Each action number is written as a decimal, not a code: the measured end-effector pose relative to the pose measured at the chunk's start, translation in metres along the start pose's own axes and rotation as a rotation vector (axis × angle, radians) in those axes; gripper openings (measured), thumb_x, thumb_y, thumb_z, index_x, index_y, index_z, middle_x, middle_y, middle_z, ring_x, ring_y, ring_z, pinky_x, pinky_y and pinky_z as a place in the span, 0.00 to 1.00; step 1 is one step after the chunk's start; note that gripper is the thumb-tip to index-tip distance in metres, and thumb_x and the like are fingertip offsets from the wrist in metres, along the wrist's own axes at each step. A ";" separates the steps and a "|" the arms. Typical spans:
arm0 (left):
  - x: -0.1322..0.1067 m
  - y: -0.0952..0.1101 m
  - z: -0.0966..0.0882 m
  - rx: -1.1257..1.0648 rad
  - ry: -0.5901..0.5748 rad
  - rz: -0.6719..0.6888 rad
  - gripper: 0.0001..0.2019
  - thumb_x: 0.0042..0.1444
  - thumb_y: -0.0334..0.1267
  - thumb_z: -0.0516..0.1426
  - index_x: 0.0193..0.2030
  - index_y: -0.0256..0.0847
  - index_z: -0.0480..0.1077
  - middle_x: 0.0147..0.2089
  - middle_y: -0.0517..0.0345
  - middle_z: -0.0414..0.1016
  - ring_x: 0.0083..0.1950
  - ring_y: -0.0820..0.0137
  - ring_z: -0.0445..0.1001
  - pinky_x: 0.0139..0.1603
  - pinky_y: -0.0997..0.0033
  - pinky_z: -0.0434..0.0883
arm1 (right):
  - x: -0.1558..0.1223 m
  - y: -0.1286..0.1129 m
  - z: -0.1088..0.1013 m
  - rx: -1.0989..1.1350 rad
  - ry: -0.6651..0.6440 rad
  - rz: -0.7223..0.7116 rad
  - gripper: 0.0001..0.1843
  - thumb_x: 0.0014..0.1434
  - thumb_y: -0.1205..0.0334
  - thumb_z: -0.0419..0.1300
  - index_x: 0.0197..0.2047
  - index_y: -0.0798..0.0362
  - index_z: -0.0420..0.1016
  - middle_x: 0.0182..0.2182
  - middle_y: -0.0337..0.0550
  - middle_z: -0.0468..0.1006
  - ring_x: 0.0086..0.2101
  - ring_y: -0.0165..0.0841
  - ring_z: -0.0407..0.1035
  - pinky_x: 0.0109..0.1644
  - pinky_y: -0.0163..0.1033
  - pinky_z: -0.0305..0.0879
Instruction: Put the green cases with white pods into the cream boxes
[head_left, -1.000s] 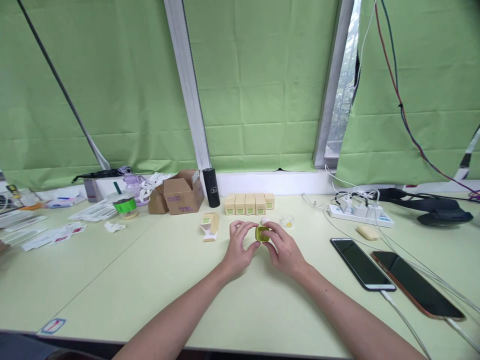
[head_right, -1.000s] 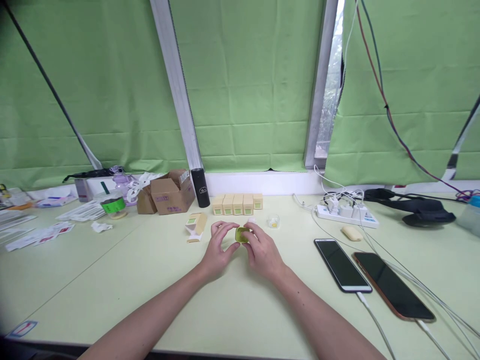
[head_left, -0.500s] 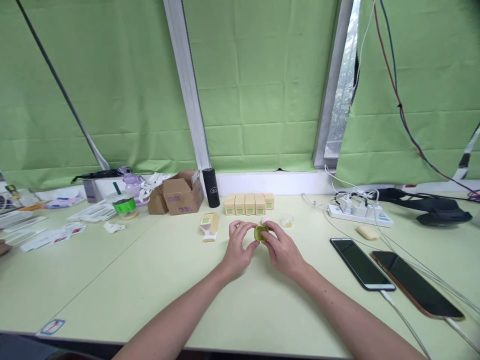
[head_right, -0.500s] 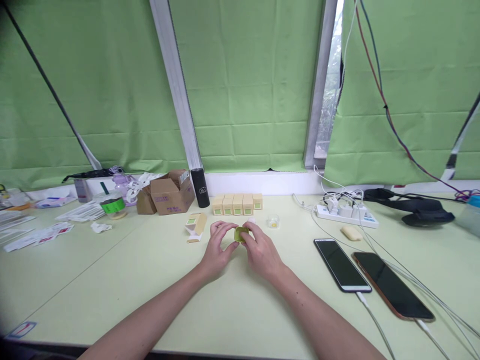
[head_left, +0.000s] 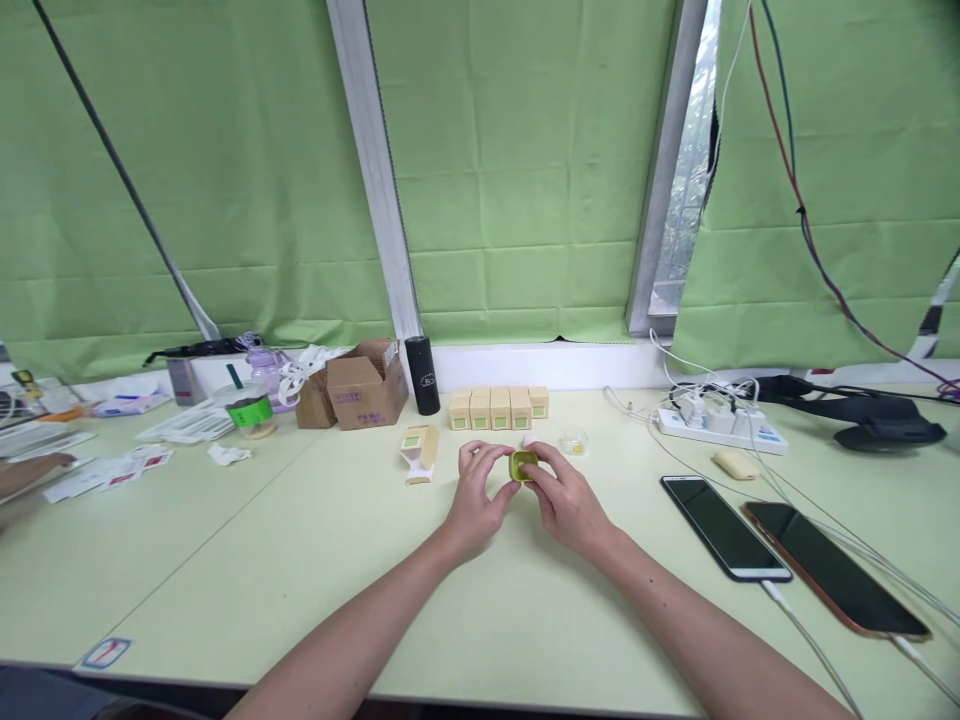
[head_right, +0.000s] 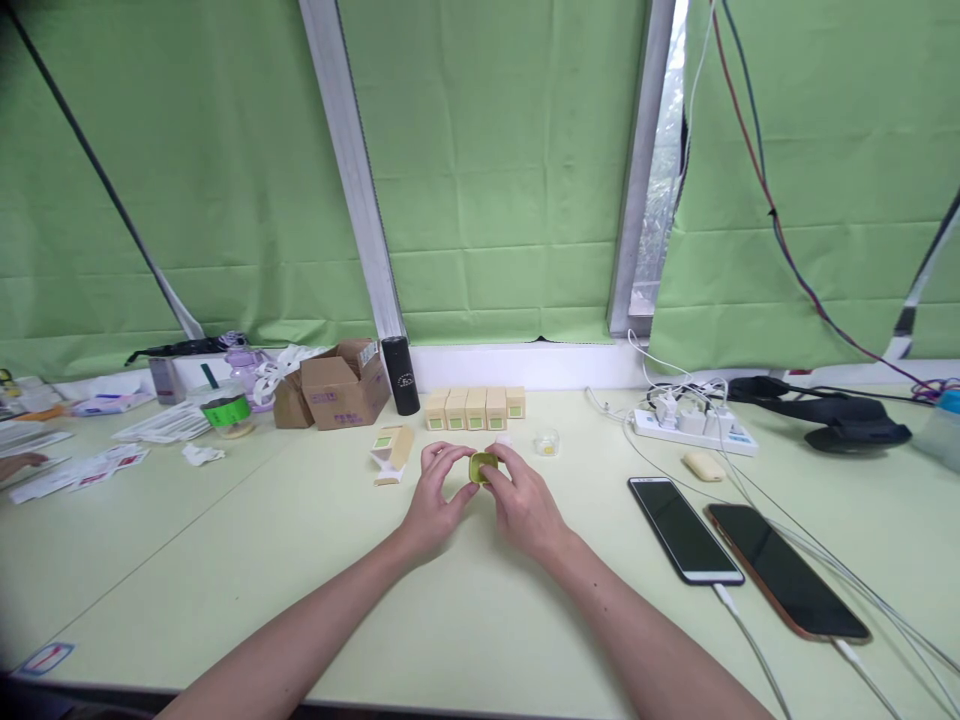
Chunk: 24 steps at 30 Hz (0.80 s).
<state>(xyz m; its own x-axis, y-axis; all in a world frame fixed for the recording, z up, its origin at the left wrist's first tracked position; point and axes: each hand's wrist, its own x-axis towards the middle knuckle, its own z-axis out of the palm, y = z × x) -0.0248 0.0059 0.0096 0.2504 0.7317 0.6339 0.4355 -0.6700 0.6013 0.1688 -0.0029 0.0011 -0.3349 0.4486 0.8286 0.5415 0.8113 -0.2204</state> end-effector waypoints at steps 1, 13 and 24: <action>0.000 0.000 0.000 0.001 -0.001 0.000 0.17 0.63 0.35 0.61 0.59 0.48 0.69 0.58 0.49 0.71 0.67 0.57 0.60 0.69 0.51 0.65 | 0.000 0.000 0.000 -0.002 0.002 -0.001 0.23 0.69 0.74 0.49 0.61 0.45 0.70 0.58 0.54 0.71 0.55 0.44 0.73 0.51 0.51 0.78; 0.001 -0.001 0.000 -0.005 0.014 -0.009 0.16 0.64 0.38 0.61 0.58 0.47 0.70 0.58 0.48 0.71 0.66 0.56 0.60 0.68 0.49 0.65 | -0.001 0.001 0.002 -0.003 0.010 -0.002 0.23 0.67 0.77 0.48 0.58 0.47 0.71 0.60 0.54 0.69 0.56 0.44 0.72 0.50 0.50 0.78; -0.002 0.001 -0.002 -0.005 -0.011 0.046 0.24 0.66 0.38 0.59 0.67 0.49 0.62 0.64 0.46 0.64 0.69 0.55 0.56 0.71 0.46 0.62 | -0.004 0.005 0.008 0.178 0.180 0.227 0.08 0.71 0.63 0.56 0.51 0.47 0.74 0.56 0.52 0.78 0.60 0.45 0.72 0.61 0.55 0.74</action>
<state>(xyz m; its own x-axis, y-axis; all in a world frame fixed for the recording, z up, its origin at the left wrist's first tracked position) -0.0268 0.0030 0.0103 0.2795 0.7013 0.6559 0.4189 -0.7037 0.5739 0.1673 0.0024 -0.0077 -0.0715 0.5648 0.8221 0.4382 0.7583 -0.4828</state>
